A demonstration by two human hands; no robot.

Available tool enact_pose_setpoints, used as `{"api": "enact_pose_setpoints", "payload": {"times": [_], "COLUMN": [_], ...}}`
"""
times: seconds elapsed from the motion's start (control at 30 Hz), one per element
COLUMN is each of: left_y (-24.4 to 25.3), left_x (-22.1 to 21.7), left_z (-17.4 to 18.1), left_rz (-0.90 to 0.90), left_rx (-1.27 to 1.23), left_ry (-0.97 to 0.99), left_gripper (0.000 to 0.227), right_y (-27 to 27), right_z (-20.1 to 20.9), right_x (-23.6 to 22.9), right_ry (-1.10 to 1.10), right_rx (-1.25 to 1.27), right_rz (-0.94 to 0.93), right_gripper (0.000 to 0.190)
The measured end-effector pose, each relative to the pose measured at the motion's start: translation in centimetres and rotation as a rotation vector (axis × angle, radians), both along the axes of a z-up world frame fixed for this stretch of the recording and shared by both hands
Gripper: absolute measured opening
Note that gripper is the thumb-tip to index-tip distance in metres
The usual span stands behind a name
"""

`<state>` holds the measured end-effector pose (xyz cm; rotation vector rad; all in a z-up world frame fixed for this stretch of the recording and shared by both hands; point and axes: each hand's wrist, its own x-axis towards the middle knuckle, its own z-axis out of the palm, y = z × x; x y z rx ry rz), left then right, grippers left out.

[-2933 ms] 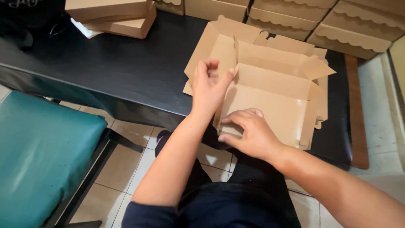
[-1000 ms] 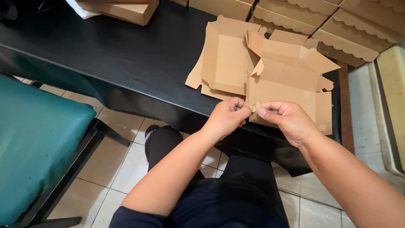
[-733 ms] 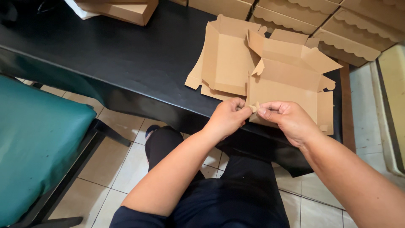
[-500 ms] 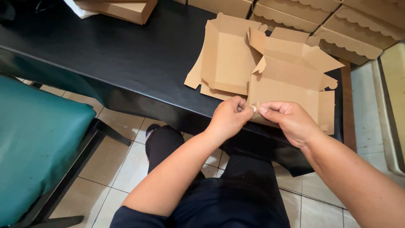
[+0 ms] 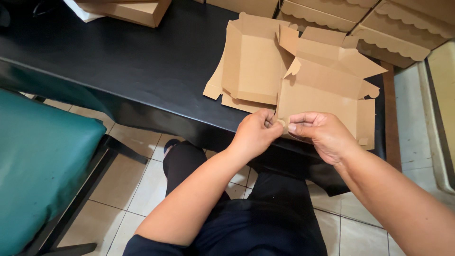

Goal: The person assembles flat cardboard boxes by folding the sides and securing the tabs. They work on a black table, handling multiple units one by one, folding the flaps, and tucking the locking tabs into place to form the box structure.

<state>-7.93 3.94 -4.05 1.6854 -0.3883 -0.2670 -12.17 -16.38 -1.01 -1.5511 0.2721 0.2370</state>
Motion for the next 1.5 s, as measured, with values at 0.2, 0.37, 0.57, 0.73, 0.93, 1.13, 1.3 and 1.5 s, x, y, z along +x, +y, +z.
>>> {"api": "enact_pose_setpoints", "payload": {"times": [0.2,0.37,0.57,0.73,0.93,1.13,1.3,1.5], "left_y": [0.7,0.5,0.4,0.4,0.4,0.3,0.2,0.0], "left_x": [-0.3,-0.4,-0.1,-0.1,0.1,0.3,0.5,0.6], "left_z": [0.3,0.3,0.1,0.0,-0.6,-0.1,-0.2,-0.9], "left_rz": [0.031,0.002,0.003,-0.02,-0.061,-0.025,-0.044,-0.012], "left_rx": [0.063,0.024,0.035,0.002,-0.004,0.007,-0.126,-0.048], "left_ry": [-0.148,-0.029,-0.027,0.019,-0.016,0.052,0.147,-0.004], "left_gripper": [0.024,0.023,0.022,0.023,0.022,0.022,0.02,0.021], "right_y": [0.3,0.1,0.1,0.8,0.5,0.4,0.3,0.6], "right_z": [-0.1,-0.2,0.0,1.0,0.9,0.9,0.9,0.6], "right_x": [-0.5,-0.3,-0.3,-0.4,-0.2,0.0,0.1,0.1], "right_ry": [0.005,0.019,0.042,-0.026,0.065,-0.003,-0.02,-0.057], "right_rx": [0.003,0.023,0.025,-0.019,-0.037,0.01,0.012,-0.019], "right_rz": [0.001,-0.029,-0.046,-0.001,-0.047,-0.002,0.024,0.012], "right_gripper": [0.023,0.019,0.019,0.022,0.024,0.028,0.03,0.029]}}
